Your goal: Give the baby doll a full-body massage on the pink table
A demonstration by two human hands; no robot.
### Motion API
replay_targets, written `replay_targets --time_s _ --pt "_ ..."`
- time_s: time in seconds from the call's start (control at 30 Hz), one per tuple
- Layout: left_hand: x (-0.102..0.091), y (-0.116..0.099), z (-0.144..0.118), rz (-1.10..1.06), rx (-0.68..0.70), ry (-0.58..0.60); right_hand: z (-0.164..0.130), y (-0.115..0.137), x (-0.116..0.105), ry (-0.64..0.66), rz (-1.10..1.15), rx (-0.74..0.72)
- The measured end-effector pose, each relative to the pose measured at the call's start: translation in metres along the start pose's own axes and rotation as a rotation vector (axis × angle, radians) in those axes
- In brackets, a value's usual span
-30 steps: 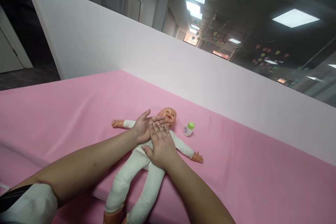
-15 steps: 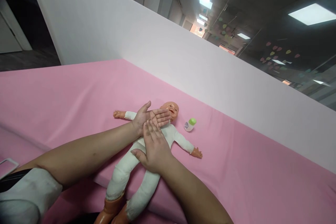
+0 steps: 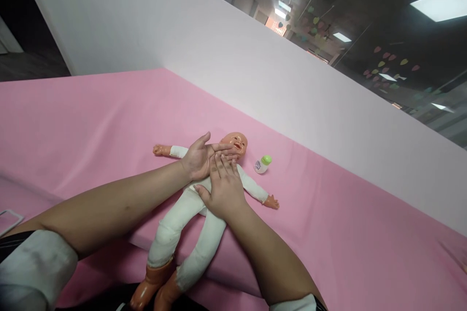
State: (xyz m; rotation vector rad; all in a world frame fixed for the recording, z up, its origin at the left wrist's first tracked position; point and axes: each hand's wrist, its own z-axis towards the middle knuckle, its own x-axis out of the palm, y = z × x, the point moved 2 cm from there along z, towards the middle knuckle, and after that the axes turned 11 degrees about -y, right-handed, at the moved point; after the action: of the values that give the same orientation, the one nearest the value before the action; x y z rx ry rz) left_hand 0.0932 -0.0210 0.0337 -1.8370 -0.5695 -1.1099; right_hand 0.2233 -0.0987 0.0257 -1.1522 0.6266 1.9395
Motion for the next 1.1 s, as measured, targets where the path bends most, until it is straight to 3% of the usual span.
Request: replay_targets --time_s 0.13,0.43,0.73,0.93,1.1 --pt "0.000 -0.009 -0.001 0.024 0.045 -0.049 -0.005 0.011 -0.007 0.032 0.063 -0.045" --pt "-0.001 -0.002 -0.004 -0.013 0.022 0.071 -0.011 0.023 -0.004 0.027 0.123 -0.151" --pt "0.006 0.013 -0.009 -0.018 0.002 0.038 0.001 0.007 -0.002 0.030 0.028 0.007" --pt "0.003 -0.001 -0.004 0.009 0.063 -0.053 0.000 0.004 0.001 0.034 -0.003 0.037" --pt "-0.002 -0.015 -0.003 0.030 0.103 -0.084 -0.004 0.011 0.000 0.075 0.093 -0.083"
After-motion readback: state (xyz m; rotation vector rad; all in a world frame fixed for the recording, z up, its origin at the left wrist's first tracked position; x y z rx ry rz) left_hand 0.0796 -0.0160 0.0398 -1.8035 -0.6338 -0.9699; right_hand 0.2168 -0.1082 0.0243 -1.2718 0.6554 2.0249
